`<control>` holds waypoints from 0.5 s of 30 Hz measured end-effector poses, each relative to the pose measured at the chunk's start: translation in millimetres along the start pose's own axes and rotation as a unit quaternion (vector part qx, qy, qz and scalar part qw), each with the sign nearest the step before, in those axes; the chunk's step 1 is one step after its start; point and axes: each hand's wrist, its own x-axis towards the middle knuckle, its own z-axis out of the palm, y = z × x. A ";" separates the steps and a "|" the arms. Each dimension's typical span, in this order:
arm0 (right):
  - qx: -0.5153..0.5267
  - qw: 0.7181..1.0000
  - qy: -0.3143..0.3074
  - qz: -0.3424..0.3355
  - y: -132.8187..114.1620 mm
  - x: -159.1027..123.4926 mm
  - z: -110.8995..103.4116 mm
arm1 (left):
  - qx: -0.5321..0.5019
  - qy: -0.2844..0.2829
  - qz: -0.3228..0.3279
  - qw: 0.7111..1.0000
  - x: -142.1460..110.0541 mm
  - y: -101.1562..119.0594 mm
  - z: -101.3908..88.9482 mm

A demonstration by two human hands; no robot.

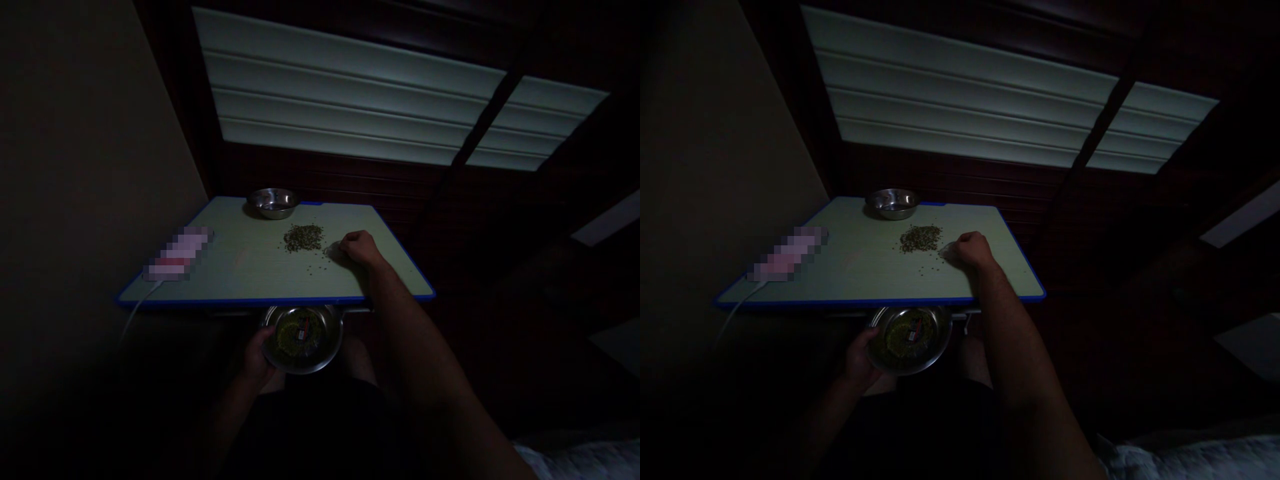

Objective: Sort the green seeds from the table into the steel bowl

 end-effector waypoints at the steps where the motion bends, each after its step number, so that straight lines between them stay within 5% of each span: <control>1: 0.004 1.000 -0.006 0.000 -0.8 -0.4 0.0 | 0.000 -0.002 0.000 1.000 0.1 0.1 0.1; 15: 0.057 0.996 -0.063 -0.012 -9.6 -6.9 2.1 | 0.002 -0.006 0.005 1.000 -1.7 1.0 1.3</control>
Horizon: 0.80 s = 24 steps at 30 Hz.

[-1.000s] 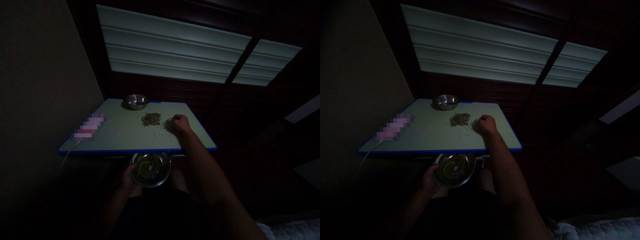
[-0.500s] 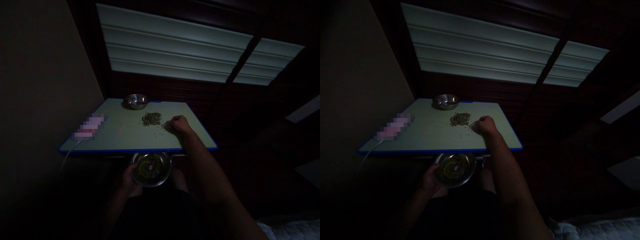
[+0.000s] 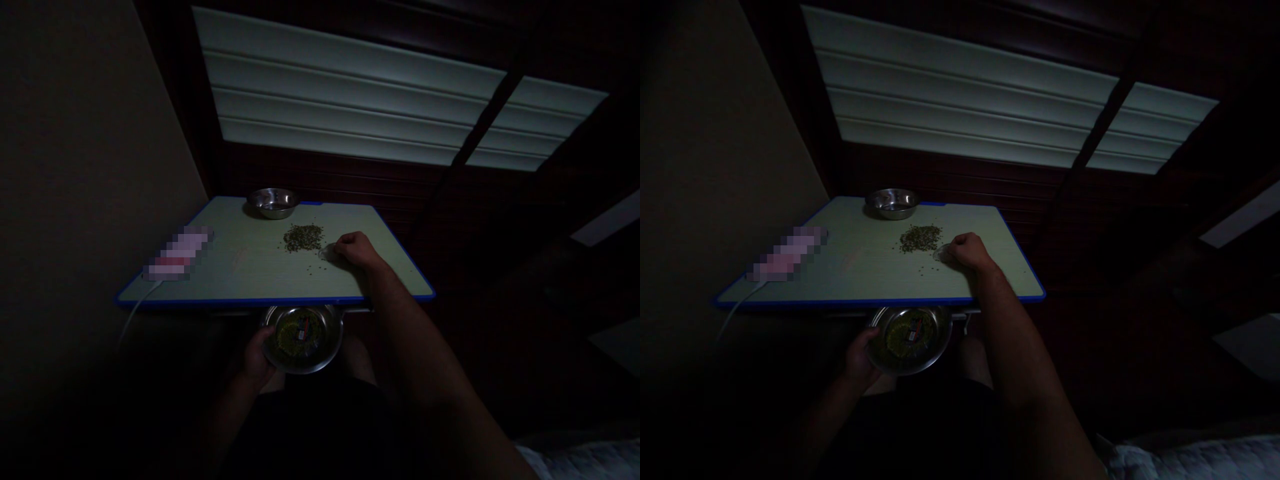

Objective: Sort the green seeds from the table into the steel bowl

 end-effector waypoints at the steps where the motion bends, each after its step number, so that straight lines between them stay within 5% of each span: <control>1: 0.007 1.000 -0.006 -0.002 -0.1 -0.5 0.5 | -0.001 0.001 0.000 1.000 -0.4 0.2 0.5; 17: 0.067 0.991 -0.117 -0.012 -11.3 -12.7 3.5 | -0.026 0.016 -0.021 0.999 -2.2 1.8 6.1; 24: 0.014 0.994 -0.107 0.034 -20.4 -26.4 8.9 | -0.023 0.002 -0.022 0.999 0.6 -0.5 4.2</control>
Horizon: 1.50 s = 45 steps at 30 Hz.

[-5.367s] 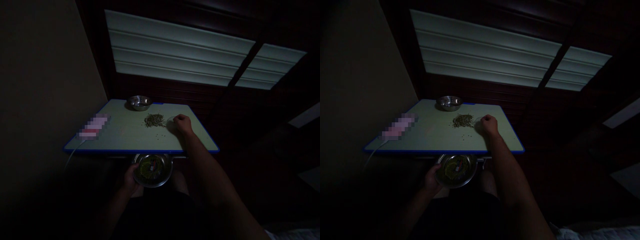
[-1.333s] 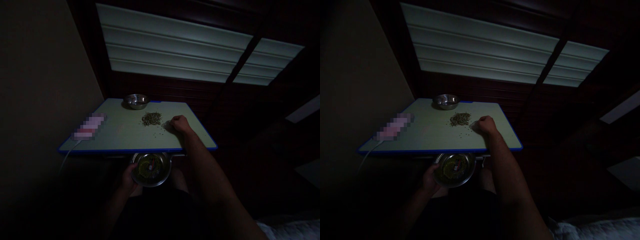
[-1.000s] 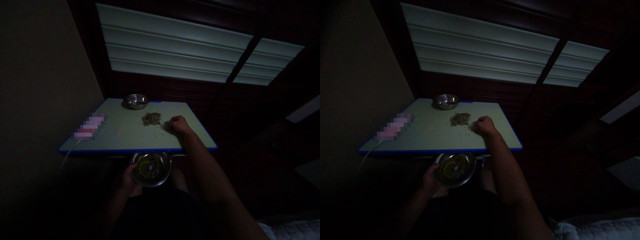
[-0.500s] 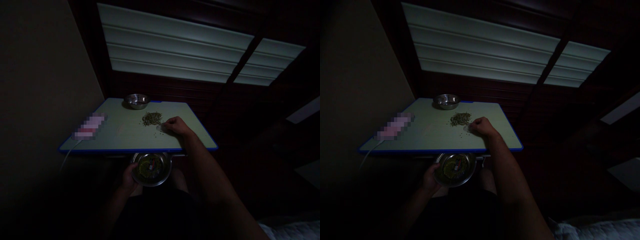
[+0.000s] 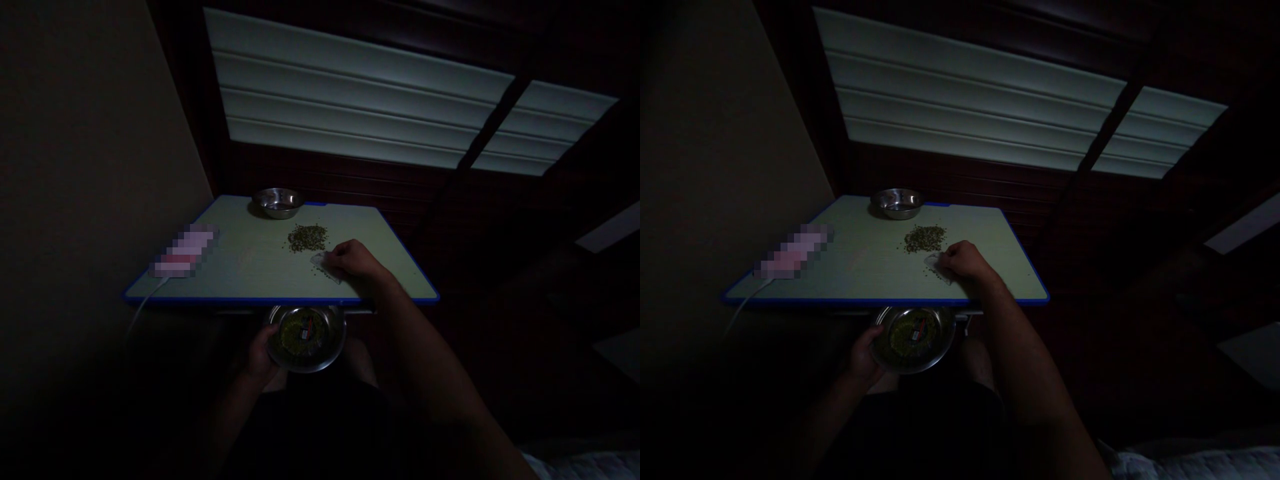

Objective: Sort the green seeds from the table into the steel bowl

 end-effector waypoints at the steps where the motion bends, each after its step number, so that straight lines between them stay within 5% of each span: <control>1: -0.001 1.000 0.007 0.006 0.5 -1.7 1.6 | -0.002 0.000 -0.001 1.000 0.6 -0.2 -0.4; 7: 0.014 0.998 0.060 0.033 6.9 -15.2 1.1 | -0.022 -0.008 -0.010 1.000 1.2 -0.3 -0.1; 14: -0.113 0.985 0.116 0.054 -7.2 -29.2 10.9 | -0.019 -0.009 -0.006 1.000 0.8 0.0 0.6; 25: -0.102 0.989 0.103 0.013 -4.1 -7.7 10.9 | -0.023 -0.003 0.014 1.000 -0.3 1.1 3.3; 34: -0.077 0.995 0.009 -0.069 -8.2 5.5 13.8 | -0.025 -0.008 0.009 1.000 1.3 1.1 -0.2; 45: -0.077 0.989 -0.080 -0.094 -19.4 -15.4 14.9 | -0.027 -0.020 0.000 0.999 5.0 -1.4 -4.5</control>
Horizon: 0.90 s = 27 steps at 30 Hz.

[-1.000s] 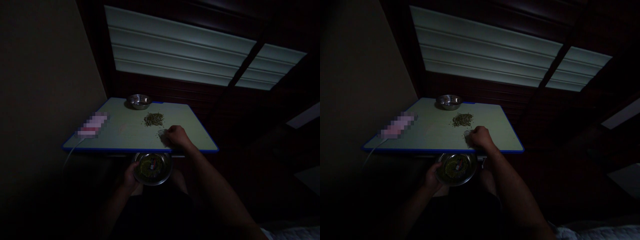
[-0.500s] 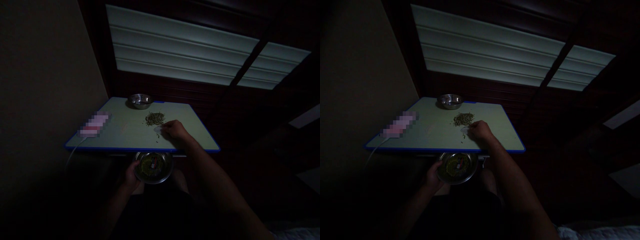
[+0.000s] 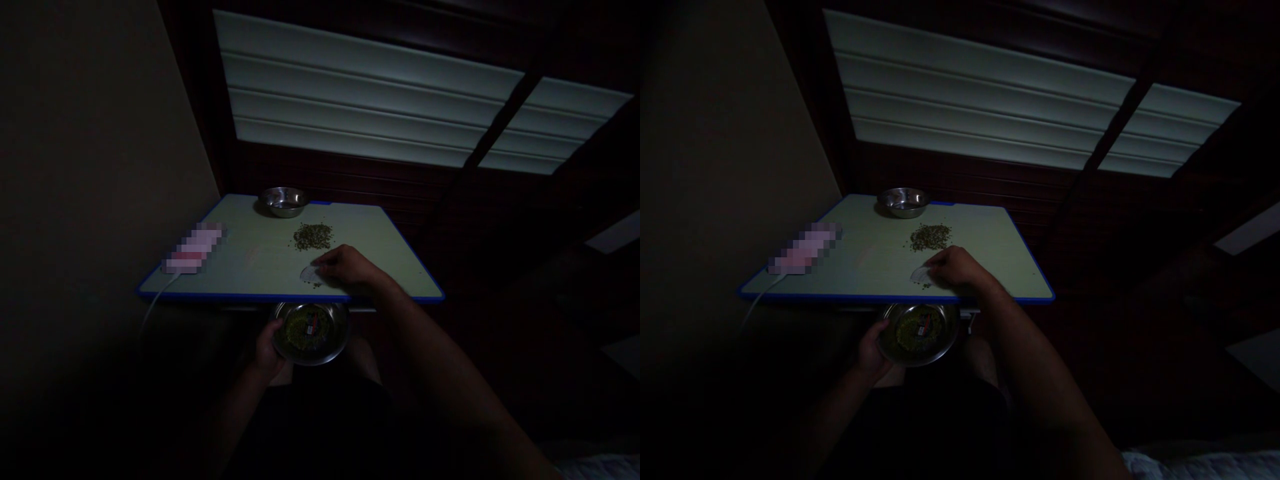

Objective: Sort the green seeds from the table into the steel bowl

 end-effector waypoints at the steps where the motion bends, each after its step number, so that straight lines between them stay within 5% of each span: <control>1: -0.003 1.000 -0.004 0.000 -1.6 -2.0 0.2 | -0.003 0.001 -0.001 1.000 -0.2 0.0 0.3; 27: 0.111 0.990 -0.083 -0.024 -3.8 -19.9 5.0 | -0.012 -0.023 0.011 1.000 -0.5 -0.6 0.7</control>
